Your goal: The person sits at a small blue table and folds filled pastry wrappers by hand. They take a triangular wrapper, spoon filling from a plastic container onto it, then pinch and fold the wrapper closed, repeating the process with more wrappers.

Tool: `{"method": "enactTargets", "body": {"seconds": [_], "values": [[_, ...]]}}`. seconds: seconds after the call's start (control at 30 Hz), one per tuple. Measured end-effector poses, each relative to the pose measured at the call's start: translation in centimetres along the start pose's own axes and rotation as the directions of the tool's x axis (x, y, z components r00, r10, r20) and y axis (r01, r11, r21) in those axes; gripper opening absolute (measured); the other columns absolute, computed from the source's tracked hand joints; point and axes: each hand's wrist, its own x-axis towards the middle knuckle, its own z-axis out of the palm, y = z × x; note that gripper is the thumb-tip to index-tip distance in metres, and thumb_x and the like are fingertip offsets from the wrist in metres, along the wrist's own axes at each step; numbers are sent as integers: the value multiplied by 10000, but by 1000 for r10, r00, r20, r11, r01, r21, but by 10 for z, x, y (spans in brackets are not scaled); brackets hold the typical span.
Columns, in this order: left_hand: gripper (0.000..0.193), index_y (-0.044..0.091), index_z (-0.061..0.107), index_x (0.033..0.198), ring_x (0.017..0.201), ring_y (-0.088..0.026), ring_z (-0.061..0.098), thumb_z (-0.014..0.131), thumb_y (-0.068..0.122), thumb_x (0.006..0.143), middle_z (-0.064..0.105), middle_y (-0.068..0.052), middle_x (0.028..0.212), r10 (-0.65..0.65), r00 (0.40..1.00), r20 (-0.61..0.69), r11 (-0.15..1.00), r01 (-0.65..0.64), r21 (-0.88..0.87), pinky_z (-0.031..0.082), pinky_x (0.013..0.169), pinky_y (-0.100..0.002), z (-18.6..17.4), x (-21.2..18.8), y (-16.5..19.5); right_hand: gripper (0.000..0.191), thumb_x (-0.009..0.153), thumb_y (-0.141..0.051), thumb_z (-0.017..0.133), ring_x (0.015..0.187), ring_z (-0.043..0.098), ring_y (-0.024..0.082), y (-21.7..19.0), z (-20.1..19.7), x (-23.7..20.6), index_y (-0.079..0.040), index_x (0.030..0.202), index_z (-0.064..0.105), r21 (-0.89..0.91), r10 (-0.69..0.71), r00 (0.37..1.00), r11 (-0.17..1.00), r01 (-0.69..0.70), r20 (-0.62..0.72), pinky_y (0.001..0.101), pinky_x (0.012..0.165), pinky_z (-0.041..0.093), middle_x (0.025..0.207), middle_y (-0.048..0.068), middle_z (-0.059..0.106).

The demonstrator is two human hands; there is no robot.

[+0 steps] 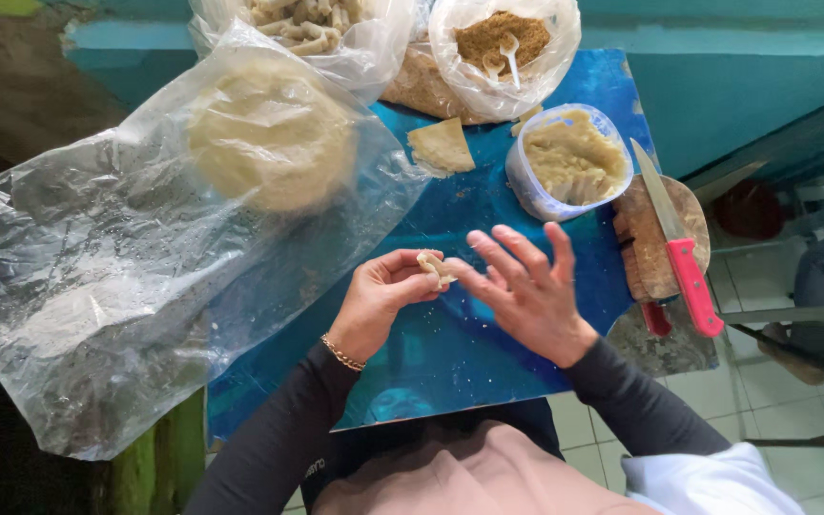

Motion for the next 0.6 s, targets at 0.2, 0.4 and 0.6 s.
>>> {"method": "enactTargets", "body": {"seconds": [0.2,0.4,0.6], "values": [[308,-14,687,1202,951,-157,741,721,57,905,768,-91,1122,14,998,-69,1000,-15,-5,591,852,-303,-6,2,1,321,965,-153,695,1430,458,261,37,-14,-11,-234,1275,687,88,241,970,967,-239,-13,593,1248,186,1478,38,538],[301,-17,678,1238,1000,-135,715,724,24,943,752,-103,1135,83,996,-44,996,-85,-38,579,873,-284,-4,3,-1,285,957,-309,798,1468,461,308,80,15,-38,-159,1192,737,-281,380,923,893,-351,56,615,1259,177,1593,70,517],[432,47,577,1372,1040,-103,693,683,31,953,743,-81,1186,46,998,-48,987,-53,-153,531,849,-227,-7,2,0,148,1010,-138,821,1467,467,280,71,8,-42,-149,1108,712,-184,385,921,903,-389,-59,553,1268,288,1582,40,547]]}}
